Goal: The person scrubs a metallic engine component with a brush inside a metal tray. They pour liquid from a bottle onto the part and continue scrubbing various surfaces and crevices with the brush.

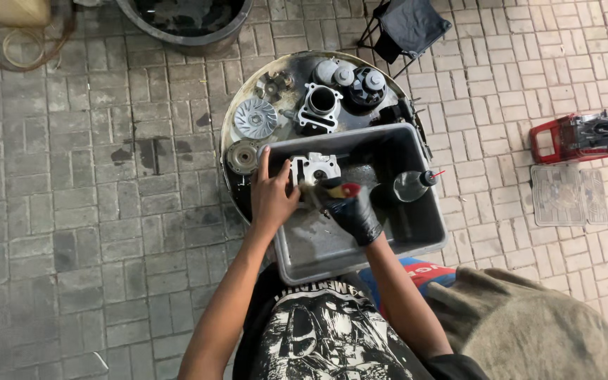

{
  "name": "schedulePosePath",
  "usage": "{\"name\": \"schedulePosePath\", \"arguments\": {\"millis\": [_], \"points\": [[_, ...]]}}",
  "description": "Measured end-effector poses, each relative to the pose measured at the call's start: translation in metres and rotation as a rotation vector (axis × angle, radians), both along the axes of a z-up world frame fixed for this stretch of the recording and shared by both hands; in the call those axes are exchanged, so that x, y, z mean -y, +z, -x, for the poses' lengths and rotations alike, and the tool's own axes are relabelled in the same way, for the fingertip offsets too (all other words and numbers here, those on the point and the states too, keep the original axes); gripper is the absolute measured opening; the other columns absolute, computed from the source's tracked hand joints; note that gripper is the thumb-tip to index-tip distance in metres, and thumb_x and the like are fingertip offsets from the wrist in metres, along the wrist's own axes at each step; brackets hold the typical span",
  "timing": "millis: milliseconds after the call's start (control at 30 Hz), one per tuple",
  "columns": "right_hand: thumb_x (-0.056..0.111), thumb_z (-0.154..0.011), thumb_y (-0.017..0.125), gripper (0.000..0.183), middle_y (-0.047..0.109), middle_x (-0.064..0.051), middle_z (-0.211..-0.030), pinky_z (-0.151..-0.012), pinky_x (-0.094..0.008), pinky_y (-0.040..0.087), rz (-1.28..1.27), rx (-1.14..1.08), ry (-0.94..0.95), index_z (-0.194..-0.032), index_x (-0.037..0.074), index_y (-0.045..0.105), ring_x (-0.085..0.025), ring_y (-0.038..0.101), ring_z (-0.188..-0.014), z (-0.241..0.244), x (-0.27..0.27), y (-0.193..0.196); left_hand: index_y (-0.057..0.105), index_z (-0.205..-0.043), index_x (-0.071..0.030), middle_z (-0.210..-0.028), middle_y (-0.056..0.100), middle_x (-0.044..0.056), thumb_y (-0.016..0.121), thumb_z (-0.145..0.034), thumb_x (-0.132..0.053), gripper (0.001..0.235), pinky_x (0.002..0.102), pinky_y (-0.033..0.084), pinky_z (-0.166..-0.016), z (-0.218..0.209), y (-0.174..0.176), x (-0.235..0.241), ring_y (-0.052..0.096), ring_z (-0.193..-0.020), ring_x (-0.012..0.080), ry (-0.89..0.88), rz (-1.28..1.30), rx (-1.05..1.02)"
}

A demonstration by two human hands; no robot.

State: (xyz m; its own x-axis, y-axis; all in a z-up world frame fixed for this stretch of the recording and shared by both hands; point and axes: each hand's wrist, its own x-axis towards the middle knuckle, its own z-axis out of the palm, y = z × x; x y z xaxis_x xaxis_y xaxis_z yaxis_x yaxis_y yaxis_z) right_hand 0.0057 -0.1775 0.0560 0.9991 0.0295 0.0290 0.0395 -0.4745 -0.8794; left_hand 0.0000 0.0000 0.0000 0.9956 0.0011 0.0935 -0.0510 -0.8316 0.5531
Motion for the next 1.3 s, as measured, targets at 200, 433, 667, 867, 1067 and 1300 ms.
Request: {"name": "schedulePosePath", "arguments": {"millis": [200,433,667,867,1067,1300], "points": [[0.003,-0.074,0.089,0.027,0.076,-0.017,-0.081,-0.084,-0.041,0.063,-0.164,-0.076,0.121,-0.098,-0.002,0.077,-0.025,0.074,-0.08,-0.01,0.005,0.046,0.06,-0.139,-0.002,-0.088,0.079,0.006,0.072,-0.08,-0.036,0.07,0.051,0.039,-0.111,0.001,0.006,0.0,0.012,-0.159,0.0204,0.0,0.026,-0.003],[0.016,-0.079,0.086,0.023,0.078,-0.015,-0.083,-0.074,-0.039,0.061,-0.044,-0.116,0.243,-0.1,0.009,0.079,-0.027,0.077,-0.081,-0.011,0.023,-0.007,0.06,-0.14,-0.007,-0.092,0.08,0.001,0.072,-0.08,-0.043,0.071,0.048,0.039,-0.111,0.002,-0.007,-0.002,0.011,-0.159,0.0153,0.011,0.026,-0.03],[0.012,-0.077,0.09,0.026,0.077,-0.015,-0.082,-0.074,-0.038,0.061,-0.134,-0.113,0.177,-0.101,0.008,0.081,-0.025,0.076,-0.078,-0.017,0.045,-0.034,0.061,-0.139,-0.006,-0.096,0.08,0.004,0.072,-0.079,-0.04,0.07,0.047,0.041,-0.11,-0.002,-0.012,0.001,0.015,-0.159,0.0164,0.022,0.028,-0.028],[0.008,-0.078,0.091,0.028,0.076,-0.014,-0.087,-0.076,-0.034,0.06,-0.356,-0.085,0.057,-0.102,0.004,0.078,-0.021,0.073,-0.08,-0.013,0.026,-0.066,0.061,-0.139,-0.006,-0.093,0.079,0.005,0.073,-0.079,-0.037,0.068,0.047,0.042,-0.108,0.003,-0.002,0.0,0.015,-0.159,0.0173,0.019,0.014,-0.02],[-0.002,-0.079,0.085,0.024,0.076,-0.016,-0.084,-0.071,-0.03,0.063,-0.292,0.045,-0.057,-0.102,-0.002,0.077,-0.023,0.075,-0.077,0.006,0.002,-0.026,0.06,-0.139,-0.006,-0.093,0.079,0.005,0.072,-0.08,-0.039,0.069,0.051,0.043,-0.107,0.004,0.004,0.0,0.015,-0.159,0.0188,0.013,0.012,-0.015],[0.003,-0.076,0.083,0.011,0.071,-0.013,-0.068,-0.055,-0.028,0.055,-0.058,0.172,-0.166,-0.086,0.008,0.08,-0.025,0.073,-0.068,-0.029,0.011,-0.019,0.061,-0.138,-0.005,-0.091,0.079,0.005,0.073,-0.081,-0.037,0.067,0.05,0.044,-0.106,0.002,0.017,0.001,0.014,-0.159,0.0184,0.001,0.006,-0.009]]}}
